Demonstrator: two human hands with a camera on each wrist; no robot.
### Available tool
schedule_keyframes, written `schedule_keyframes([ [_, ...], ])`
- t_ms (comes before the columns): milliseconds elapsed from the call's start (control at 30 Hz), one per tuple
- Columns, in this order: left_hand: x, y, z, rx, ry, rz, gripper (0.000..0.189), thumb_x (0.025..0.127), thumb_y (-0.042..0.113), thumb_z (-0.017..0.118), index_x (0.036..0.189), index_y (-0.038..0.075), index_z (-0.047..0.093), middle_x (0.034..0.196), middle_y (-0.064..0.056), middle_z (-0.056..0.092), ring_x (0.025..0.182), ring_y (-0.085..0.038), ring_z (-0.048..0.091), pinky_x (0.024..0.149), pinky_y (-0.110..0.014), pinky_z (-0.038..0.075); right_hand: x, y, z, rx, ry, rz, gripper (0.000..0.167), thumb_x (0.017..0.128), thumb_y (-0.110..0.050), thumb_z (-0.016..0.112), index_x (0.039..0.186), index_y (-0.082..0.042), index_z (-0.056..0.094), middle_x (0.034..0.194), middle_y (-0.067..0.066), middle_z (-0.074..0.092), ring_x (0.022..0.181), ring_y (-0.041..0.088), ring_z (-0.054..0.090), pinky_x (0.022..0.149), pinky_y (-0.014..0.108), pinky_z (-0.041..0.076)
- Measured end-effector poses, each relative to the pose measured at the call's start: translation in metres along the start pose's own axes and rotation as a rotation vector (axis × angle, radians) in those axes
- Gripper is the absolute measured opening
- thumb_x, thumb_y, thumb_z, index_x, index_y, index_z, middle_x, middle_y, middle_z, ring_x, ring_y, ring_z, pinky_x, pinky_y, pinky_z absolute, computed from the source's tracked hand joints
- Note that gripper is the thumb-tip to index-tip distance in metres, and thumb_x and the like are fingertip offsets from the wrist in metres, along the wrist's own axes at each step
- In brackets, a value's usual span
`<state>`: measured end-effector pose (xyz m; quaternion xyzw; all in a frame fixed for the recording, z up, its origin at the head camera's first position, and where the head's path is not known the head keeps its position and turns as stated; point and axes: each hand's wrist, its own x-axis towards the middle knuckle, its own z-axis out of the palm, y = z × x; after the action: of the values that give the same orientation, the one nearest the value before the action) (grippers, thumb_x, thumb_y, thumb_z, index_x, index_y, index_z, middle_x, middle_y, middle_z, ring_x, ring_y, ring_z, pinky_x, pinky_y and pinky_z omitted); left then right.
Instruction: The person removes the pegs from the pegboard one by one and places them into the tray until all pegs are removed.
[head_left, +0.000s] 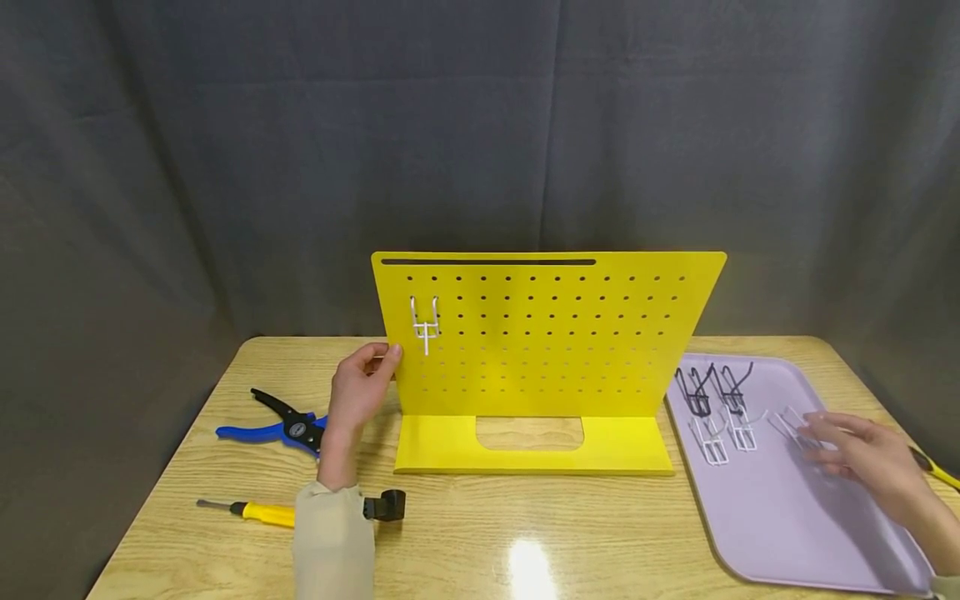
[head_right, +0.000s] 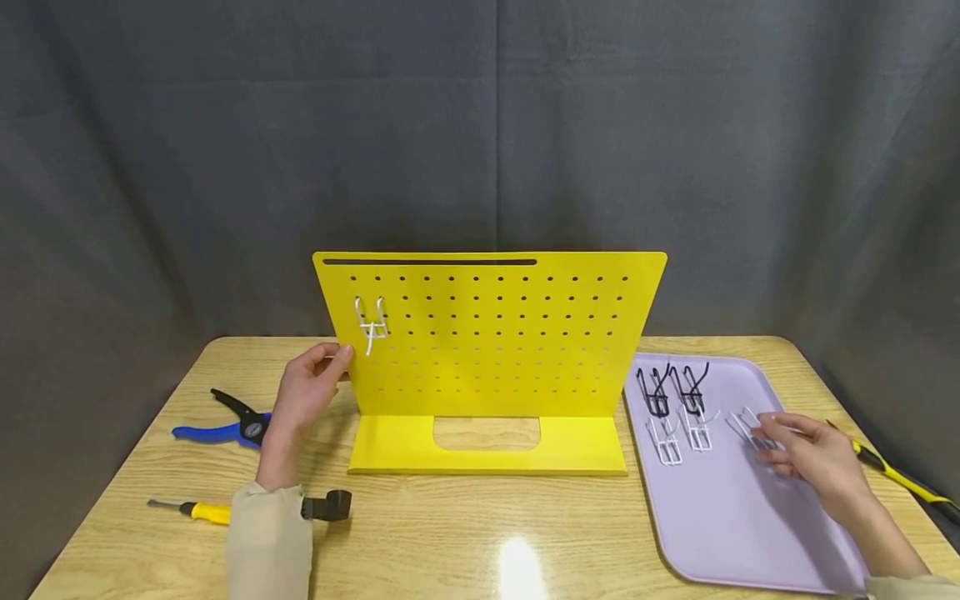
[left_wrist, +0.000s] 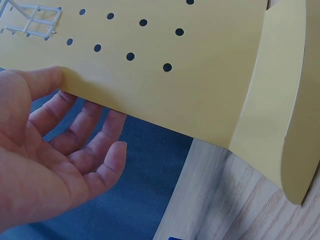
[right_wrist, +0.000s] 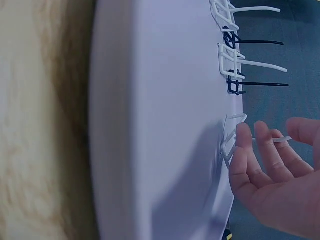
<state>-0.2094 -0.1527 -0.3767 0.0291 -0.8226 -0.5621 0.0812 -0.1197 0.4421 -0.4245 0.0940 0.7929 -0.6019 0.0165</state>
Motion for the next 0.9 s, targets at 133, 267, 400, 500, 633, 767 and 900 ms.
schedule_keyframes([
  [133,0.0,-0.001,0.0,0.0,-0.002,0.001,0.033,0.097,0.029,0.058,0.109,-0.001,0.066,0.097,-0.019,0.065,0.092,-0.035,0.06,0.079,-0.033,0.045,0.0,0.0,-0.001,-0.011,-0.013,-0.004,0.026,0.098,-0.017,0.056,0.091,-0.041,0.064,0.086,-0.019,0.07,0.072,0.008,0.07,0.058,0.024,0.053],
  [267,-0.001,0.0,0.001,-0.005,0.0,0.003,0.033,0.097,0.029,0.058,0.108,-0.001,0.066,0.096,-0.019,0.065,0.092,-0.035,0.06,0.08,-0.034,0.045,0.0,-0.003,-0.003,-0.028,-0.028,-0.032,0.029,0.099,-0.016,0.054,0.094,-0.043,0.064,0.087,-0.019,0.07,0.073,0.009,0.07,0.059,0.024,0.053],
  [400,-0.001,-0.001,0.001,-0.008,-0.003,0.005,0.033,0.098,0.029,0.057,0.108,-0.001,0.066,0.096,-0.02,0.065,0.092,-0.036,0.06,0.08,-0.034,0.045,-0.002,-0.008,-0.005,0.013,-0.021,-0.051,0.032,0.099,-0.012,0.054,0.097,-0.043,0.065,0.086,-0.016,0.071,0.071,0.011,0.07,0.058,0.024,0.053],
  [500,-0.001,-0.001,0.001,-0.006,-0.005,0.008,0.034,0.098,0.029,0.057,0.109,-0.002,0.065,0.096,-0.02,0.065,0.093,-0.037,0.06,0.08,-0.034,0.045,-0.002,-0.012,-0.006,-0.013,-0.002,-0.063,0.031,0.098,-0.014,0.055,0.099,-0.044,0.063,0.086,-0.017,0.07,0.071,0.011,0.07,0.058,0.023,0.053],
  [633,-0.001,-0.001,0.0,-0.004,-0.003,0.011,0.033,0.098,0.028,0.057,0.108,-0.002,0.065,0.095,-0.02,0.065,0.092,-0.037,0.06,0.079,-0.033,0.044,-0.002,-0.015,-0.008,-0.071,0.011,-0.068,0.027,0.098,-0.018,0.057,0.1,-0.044,0.061,0.087,-0.019,0.07,0.072,0.01,0.07,0.06,0.023,0.054],
  [767,-0.002,0.0,0.0,0.001,-0.003,0.011,0.033,0.098,0.028,0.057,0.108,-0.002,0.065,0.095,-0.02,0.065,0.091,-0.035,0.06,0.078,-0.033,0.044,-0.005,-0.024,-0.006,-0.12,0.031,-0.089,0.021,0.097,-0.021,0.058,0.104,-0.042,0.061,0.088,-0.019,0.07,0.074,0.008,0.07,0.062,0.021,0.054],
  [900,-0.001,0.0,0.0,0.006,-0.005,0.003,0.034,0.098,0.029,0.057,0.109,-0.002,0.065,0.096,-0.019,0.064,0.092,-0.034,0.06,0.078,-0.033,0.045,-0.008,-0.039,0.0,-0.15,0.043,-0.171,0.022,0.098,-0.018,0.057,0.11,-0.035,0.062,0.092,-0.017,0.07,0.075,0.008,0.07,0.064,0.02,0.054],
])
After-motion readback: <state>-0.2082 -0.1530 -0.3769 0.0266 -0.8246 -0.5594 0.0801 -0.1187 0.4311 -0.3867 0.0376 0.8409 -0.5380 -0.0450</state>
